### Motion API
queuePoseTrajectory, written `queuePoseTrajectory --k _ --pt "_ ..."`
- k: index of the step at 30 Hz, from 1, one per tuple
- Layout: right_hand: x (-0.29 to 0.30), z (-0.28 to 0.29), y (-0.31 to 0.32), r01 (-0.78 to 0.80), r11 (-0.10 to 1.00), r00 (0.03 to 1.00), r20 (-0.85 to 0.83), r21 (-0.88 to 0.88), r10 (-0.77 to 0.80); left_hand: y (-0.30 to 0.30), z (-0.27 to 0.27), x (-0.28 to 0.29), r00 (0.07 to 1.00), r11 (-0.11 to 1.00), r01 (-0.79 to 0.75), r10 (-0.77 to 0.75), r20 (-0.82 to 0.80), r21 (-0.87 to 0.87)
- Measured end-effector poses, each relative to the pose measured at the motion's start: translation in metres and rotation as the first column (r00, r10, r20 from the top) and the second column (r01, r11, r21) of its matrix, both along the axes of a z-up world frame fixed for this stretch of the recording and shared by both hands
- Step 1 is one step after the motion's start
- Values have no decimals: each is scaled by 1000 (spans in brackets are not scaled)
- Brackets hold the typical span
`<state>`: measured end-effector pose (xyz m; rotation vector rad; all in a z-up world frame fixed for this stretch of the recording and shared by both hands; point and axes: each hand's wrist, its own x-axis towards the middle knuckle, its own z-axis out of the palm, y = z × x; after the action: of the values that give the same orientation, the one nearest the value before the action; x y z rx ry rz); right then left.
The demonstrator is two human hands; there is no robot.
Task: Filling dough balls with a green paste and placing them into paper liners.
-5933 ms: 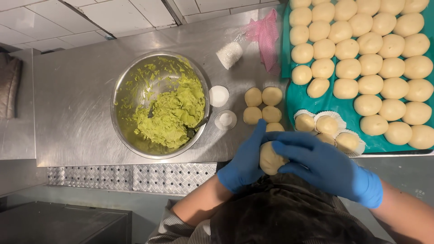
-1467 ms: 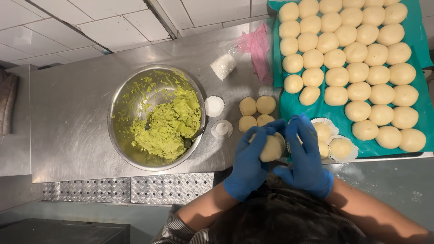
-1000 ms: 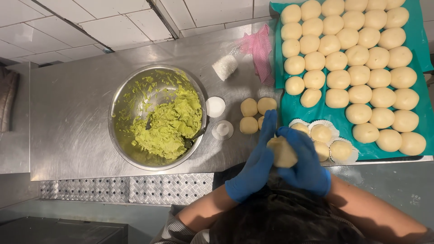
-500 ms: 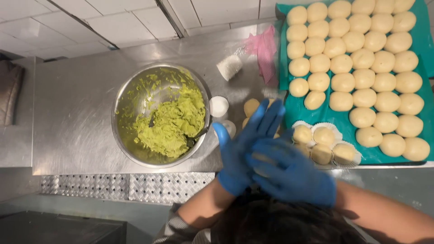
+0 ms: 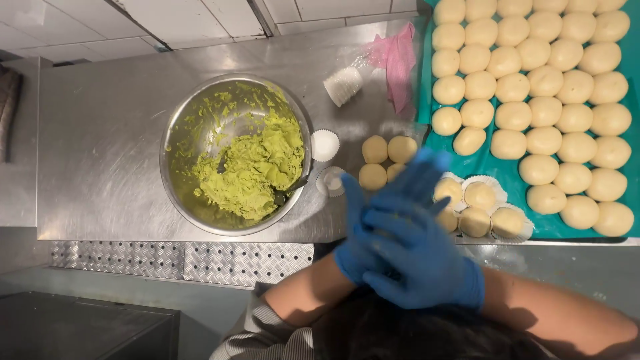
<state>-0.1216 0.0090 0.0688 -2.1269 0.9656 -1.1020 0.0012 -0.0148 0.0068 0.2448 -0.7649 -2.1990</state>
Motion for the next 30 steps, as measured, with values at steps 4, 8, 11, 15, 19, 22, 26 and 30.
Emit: queuePoseTrajectory --k 4,8,11,15,19,22,26,30 --pt "-14 -42 3 57 997 991 -115 -45 -62 -5 -6 8 974 908 -26 118 -196 418" --pt "2 -51 5 178 972 975 -159 152 -154 -8 -34 -1 987 889 -78 131 -88 451" --pt "-6 -85 10 204 921 971 48 332 -232 -17 -85 7 950 786 -311 257 176 534" --pt "-27 -93 0 385 453 881 -173 804 -441 -30 -161 62 371 930 -230 355 858 -286" --pt "-54 -106 1 339 368 793 -53 866 -607 -36 -239 100 -276 644 531 747 605 -551" --pt "-65 -120 2 379 343 777 -95 859 -622 -42 -234 99 -256 724 387 679 688 -570" --pt "-55 -114 -8 408 443 857 -168 798 -488 -31 -117 56 443 827 -563 301 844 1" --pt "-36 -107 -32 471 576 882 -328 668 -339 -13 -71 37 788 788 -488 213 578 375"
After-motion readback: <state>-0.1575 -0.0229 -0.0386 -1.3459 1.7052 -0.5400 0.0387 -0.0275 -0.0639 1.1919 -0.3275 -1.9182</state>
